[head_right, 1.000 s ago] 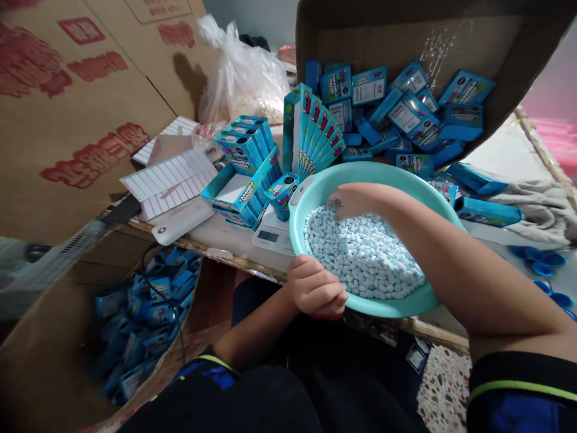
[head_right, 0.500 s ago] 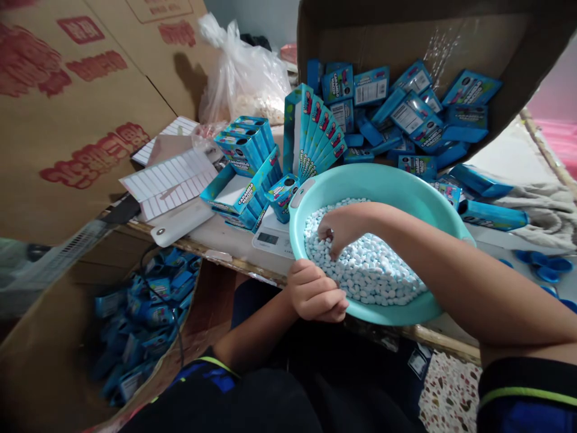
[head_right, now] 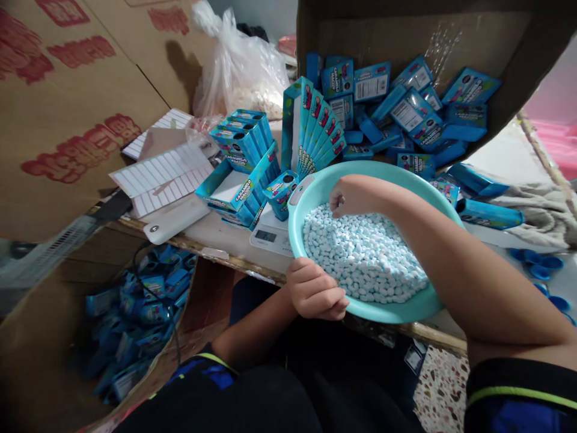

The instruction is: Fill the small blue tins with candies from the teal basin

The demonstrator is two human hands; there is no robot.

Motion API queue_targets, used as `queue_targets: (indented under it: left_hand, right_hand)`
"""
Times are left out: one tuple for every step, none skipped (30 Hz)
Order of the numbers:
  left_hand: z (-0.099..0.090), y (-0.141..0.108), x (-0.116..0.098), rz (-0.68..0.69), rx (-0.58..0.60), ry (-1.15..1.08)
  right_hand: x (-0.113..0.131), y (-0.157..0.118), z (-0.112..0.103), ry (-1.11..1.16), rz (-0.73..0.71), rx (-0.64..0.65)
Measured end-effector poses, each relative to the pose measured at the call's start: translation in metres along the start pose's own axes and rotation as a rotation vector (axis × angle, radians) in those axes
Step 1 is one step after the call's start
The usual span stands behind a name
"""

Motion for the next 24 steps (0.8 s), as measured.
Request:
queue_targets:
  left_hand:
    - [0.001, 0.002, 0.0, -0.006, 0.01, 0.004]
    - [0.001, 0.004, 0.0, -0.013, 0.012, 0.006]
    - [0.002, 0.006, 0.001, -0.018, 0.01, 0.004]
    - [0.003, 0.008, 0.001, -0.024, 0.004, -0.003]
    - [0.003, 0.009, 0.002, -0.028, -0.004, -0.016]
    - [0.004, 0.011, 0.004, -0.031, -0.011, -0.034]
    - [0.004, 0.012, 0.006, -0.038, -0.012, -0.049]
    - [0.005, 0.013, 0.008, -0.047, -0.007, -0.06]
    - [0.005, 0.015, 0.011, -0.057, 0.005, -0.066]
    - [0.005, 0.017, 0.014, -0.07, 0.025, -0.067]
    - [0.006, 0.018, 0.018, -0.085, 0.061, -0.065]
    - [0.008, 0.02, 0.021, -0.101, 0.11, -0.062]
    - [0.01, 0.021, 0.025, -0.115, 0.17, -0.065]
    - [0.012, 0.022, 0.029, -0.122, 0.23, -0.073]
    - [0.013, 0.023, 0.032, -0.12, 0.275, -0.084]
    - [0.014, 0.023, 0.035, -0.106, 0.297, -0.094]
    - [0.013, 0.023, 0.037, -0.083, 0.301, -0.099]
    - [0.013, 0.023, 0.039, -0.053, 0.304, -0.101]
    - [0.013, 0.023, 0.04, -0.017, 0.315, -0.102]
    - [0.013, 0.023, 0.041, 0.023, 0.339, -0.103]
    - [0.014, 0.023, 0.041, 0.068, 0.375, -0.11]
    - [0.015, 0.024, 0.04, 0.127, 0.407, -0.132]
    - [0.015, 0.026, 0.039, 0.201, 0.413, -0.171]
    - [0.014, 0.027, 0.037, 0.279, 0.384, -0.216]
  right_hand:
    - [-0.001, 0.0, -0.001, 0.001, -0.009, -0.019]
    - [-0.002, 0.0, -0.001, 0.003, -0.015, -0.031]
    - [-0.005, 0.0, -0.001, 0.002, -0.008, -0.035]
    - [-0.008, 0.0, -0.001, 0.001, 0.009, -0.034]
    - [-0.011, 0.0, 0.001, -0.003, 0.03, -0.024]
    - [-0.014, 0.0, 0.002, -0.01, 0.047, -0.009]
    - [-0.016, 0.0, 0.005, -0.014, 0.059, 0.016]
    - [-0.016, 0.0, 0.009, -0.016, 0.066, 0.047]
    - [-0.016, 0.0, 0.013, -0.01, 0.068, 0.084]
    - [-0.015, 0.0, 0.018, 0.004, 0.063, 0.128]
    - [-0.012, 0.0, 0.022, 0.019, 0.053, 0.169]
    - [-0.009, 0.001, 0.027, 0.028, 0.041, 0.2]
    - [-0.006, 0.002, 0.03, 0.025, 0.033, 0.218]
    - [-0.003, 0.003, 0.033, 0.009, 0.025, 0.225]
    - [0.0, 0.005, 0.034, -0.013, 0.02, 0.224]
    - [0.002, 0.006, 0.035, -0.037, 0.022, 0.22]
    - [0.004, 0.008, 0.036, -0.05, 0.028, 0.22]
    - [0.005, 0.009, 0.036, -0.05, 0.036, 0.217]
    - [0.005, 0.01, 0.036, -0.044, 0.042, 0.212]
    - [0.005, 0.011, 0.036, -0.036, 0.049, 0.201]
    - [0.004, 0.011, 0.036, -0.027, 0.052, 0.184]
    - [0.003, 0.011, 0.036, -0.021, 0.05, 0.163]
    - [0.001, 0.011, 0.036, -0.016, 0.044, 0.14]
    - [-0.001, 0.011, 0.036, -0.011, 0.033, 0.119]
Point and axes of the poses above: each hand's wrist, its own y-axis towards the middle knuckle, its own z-axis out of the palm, x = y × z, the point moved 5 cm from there along y, towards the middle knuckle, and after that the axes turned 4 degrees about -z, right-handed, at the moved point
